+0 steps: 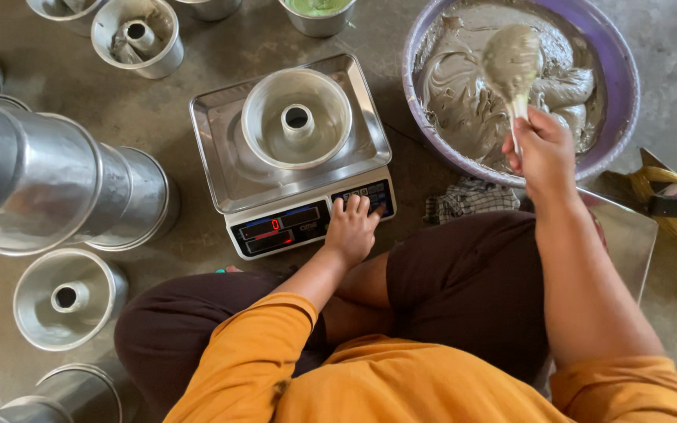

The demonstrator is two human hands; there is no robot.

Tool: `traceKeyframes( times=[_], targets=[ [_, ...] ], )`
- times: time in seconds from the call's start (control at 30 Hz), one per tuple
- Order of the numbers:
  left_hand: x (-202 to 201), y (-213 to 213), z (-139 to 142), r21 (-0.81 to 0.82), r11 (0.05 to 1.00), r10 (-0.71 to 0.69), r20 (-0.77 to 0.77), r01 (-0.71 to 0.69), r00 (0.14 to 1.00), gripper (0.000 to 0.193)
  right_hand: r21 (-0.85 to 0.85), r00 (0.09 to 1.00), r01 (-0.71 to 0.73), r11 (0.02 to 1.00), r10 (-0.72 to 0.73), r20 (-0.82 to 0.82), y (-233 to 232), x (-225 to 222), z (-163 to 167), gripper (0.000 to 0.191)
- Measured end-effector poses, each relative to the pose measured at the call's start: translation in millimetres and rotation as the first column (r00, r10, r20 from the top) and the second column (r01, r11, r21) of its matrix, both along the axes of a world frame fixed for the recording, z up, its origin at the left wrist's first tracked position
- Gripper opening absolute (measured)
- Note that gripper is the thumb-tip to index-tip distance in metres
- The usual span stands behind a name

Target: The person scoops a gray paste from a purple bowl and fills small metal molds placed on a digital scale. They repeatedly transfer the paste into each mold, monitor the weight, and set filled molds aside.

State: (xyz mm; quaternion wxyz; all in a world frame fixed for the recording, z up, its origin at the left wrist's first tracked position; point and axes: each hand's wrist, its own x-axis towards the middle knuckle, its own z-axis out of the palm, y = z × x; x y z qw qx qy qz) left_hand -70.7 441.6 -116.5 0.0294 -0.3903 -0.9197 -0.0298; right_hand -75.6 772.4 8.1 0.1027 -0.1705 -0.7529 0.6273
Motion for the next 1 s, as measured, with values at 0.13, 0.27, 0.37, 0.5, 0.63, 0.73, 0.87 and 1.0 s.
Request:
traceKeyframes(
  times=[0.13, 0.27, 0.37, 0.5, 0.63, 0.73, 0.87, 1.0],
  targets=[
    [4.3, 4.1, 17.4, 0.001, 0.998, 0.057, 0.036, -0.057, 0.998, 0.06, 0.829, 0.991, -0.099, 0.55, -0.021, 0.133, 9.2, -24.4, -2.6, 0.027],
    [12.2, 8.3, 73.6, 0.148, 0.989, -0.015, 0.161, -0.009, 0.987, 0.083, 0.944, 0.954, -0.285, 0.167, -0.048, 0.297, 10.9, -75.2, -11.5, 0.036],
    [17.5, 2.3, 125.4, 0.351, 0.935, -0.012, 0.166, -0.048, 0.986, 0.076, 0.866, 0.872, -0.489, -0.108, -0.093, 0.481, 9.3, -102.9, -18.6, 0.046],
    [-5.6, -52.6, 170.7, 0.531, 0.835, 0.175, -0.008, -0.145, 0.984, 0.061, 0.749, 0.823, -0.48, -0.456, 0.063, 0.565, 24.6, -95.5, -8.7, 0.056],
    [-46.1, -119.5, 165.2, 0.676, 0.68, 0.422, -0.044, -0.284, 0.906, 0.047, 0.816, 0.891, -0.31, -0.487, 0.15, 0.428, 44.6, -62.7, 5.5, 0.052],
    [-71.3, -139.0, 132.9, 0.722, 0.497, 0.47, 0.242, -0.481, 0.849, 0.044, 0.768, 0.794, -0.608, -0.202, -0.17, 0.584, 31.3, -58.8, -16.0, 0.035],
    [-96.0, -142.4, 88.3, 0.737, 0.336, 0.412, 0.445, -0.587, 0.795, 0.043, 0.799, 0.856, -0.442, 0.408, -0.073, 0.511, 15.1, -73.6, -57.0, 0.022],
    [-112.9, -147.7, 63.8, 0.715, 0.296, 0.439, 0.488, -0.634, 0.755, 0.043, 0.387, 0.855, -0.294, 0.874, 0.06, 0.515, 17.1, -82.7, -73.4, 0.022]
  ],
)
